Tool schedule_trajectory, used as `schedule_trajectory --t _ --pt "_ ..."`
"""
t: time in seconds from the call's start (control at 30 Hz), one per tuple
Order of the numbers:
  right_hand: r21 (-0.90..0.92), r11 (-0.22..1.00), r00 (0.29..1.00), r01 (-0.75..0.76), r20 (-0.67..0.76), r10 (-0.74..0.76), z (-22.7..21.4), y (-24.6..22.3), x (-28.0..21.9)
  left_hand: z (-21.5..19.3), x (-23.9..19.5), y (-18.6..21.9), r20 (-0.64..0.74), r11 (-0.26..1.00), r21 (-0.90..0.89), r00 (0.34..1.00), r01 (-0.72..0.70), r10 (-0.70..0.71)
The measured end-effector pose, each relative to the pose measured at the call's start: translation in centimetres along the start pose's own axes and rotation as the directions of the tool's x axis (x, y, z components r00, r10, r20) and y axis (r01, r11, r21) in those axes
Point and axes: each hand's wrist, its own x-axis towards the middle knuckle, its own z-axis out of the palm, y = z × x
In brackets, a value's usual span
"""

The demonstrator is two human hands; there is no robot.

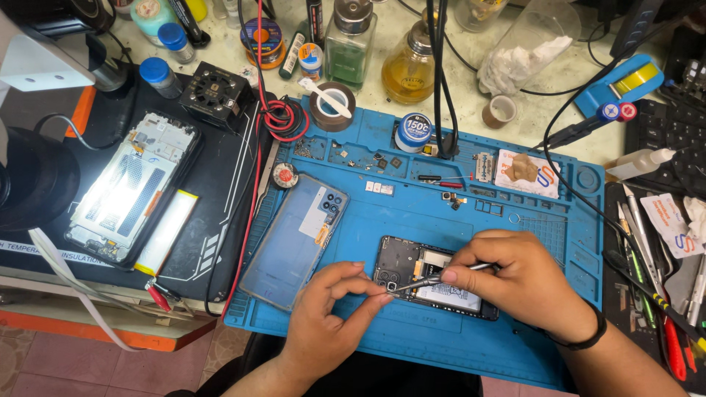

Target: The person reassembles a disassembled Samsung Galaxy A12 smartphone on a blue work mat. They use a screwdriver to secure screws, align the back cover, and press the phone together. The phone is then powered on to confirm it boots to the Samsung logo.

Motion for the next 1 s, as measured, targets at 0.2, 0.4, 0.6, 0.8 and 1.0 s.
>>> schedule_trajectory --t 0.2,0.4,0.6,0.8,1.0 --pt "-0.152 0.965 0.971 0.214 -0.074 -0.227 -0.6 -3.2 -0.5 0.1 0.7 1.1 0.052 0.971 0.233 0.998 -0.053 0.042" --pt "-0.428 0.768 0.864 0.476 0.066 -0.498 -0.7 -7.0 -0.7 0.6 1.7 1.7 0.123 0.950 0.307 0.987 0.060 -0.102" --pt "-0.484 0.675 0.818 0.557 0.180 -0.546 0.3 -8.9 0.4 0.3 1.9 1.9 0.122 0.949 0.313 0.989 0.040 -0.082" --pt "-0.502 0.576 0.756 0.646 0.316 -0.573 0.8 -10.5 0.6 0.3 1.8 1.6 0.093 0.957 0.290 0.996 -0.030 0.003" --pt "-0.550 0.481 0.730 0.683 0.493 -0.473 1.8 -12.0 1.8 0.5 1.6 1.4 0.093 0.945 0.326 0.995 -0.006 -0.026"
